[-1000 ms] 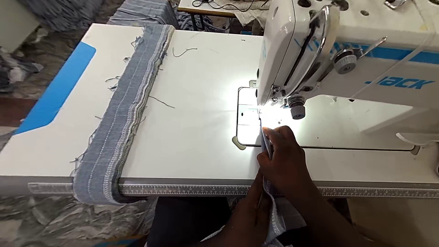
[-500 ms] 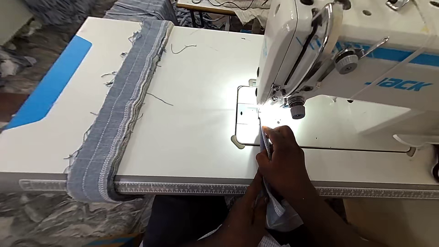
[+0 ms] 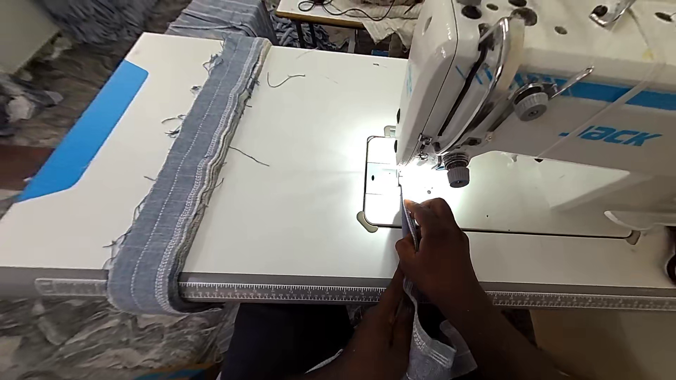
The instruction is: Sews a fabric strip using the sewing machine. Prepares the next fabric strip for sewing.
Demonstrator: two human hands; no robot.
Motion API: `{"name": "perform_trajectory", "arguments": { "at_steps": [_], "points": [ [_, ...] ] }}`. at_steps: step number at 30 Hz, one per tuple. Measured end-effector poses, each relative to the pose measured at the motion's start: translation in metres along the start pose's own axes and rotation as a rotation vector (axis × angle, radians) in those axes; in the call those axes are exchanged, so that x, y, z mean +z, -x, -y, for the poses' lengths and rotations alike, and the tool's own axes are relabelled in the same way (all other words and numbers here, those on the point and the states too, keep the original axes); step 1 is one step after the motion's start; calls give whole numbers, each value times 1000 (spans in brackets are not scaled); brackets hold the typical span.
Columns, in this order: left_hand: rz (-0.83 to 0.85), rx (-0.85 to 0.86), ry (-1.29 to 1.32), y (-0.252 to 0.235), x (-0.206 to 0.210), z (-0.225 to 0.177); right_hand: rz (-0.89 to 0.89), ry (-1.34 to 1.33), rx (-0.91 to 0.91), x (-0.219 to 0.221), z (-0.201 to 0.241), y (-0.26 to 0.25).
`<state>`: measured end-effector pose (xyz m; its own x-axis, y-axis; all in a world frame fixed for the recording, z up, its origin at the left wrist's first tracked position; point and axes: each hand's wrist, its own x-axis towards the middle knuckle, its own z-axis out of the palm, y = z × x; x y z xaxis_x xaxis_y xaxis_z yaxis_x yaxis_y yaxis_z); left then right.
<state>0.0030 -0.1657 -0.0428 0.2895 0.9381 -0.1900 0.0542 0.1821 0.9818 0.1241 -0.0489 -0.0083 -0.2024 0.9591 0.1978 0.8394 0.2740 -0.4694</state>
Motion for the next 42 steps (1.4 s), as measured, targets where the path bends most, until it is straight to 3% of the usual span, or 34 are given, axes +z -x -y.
{"name": "perform_trajectory", "arguments": {
  "at_steps": [25,34,42],
  "points": [
    [-26,25,96,-3,2,-2,0,-15,38,0,2,-2],
    [-20,64,14,0,2,0,-5,-29,41,1,1,0],
    [-40,-15,27,3,1,-4,-40,-43,24,3,0,2]
  ]
}}
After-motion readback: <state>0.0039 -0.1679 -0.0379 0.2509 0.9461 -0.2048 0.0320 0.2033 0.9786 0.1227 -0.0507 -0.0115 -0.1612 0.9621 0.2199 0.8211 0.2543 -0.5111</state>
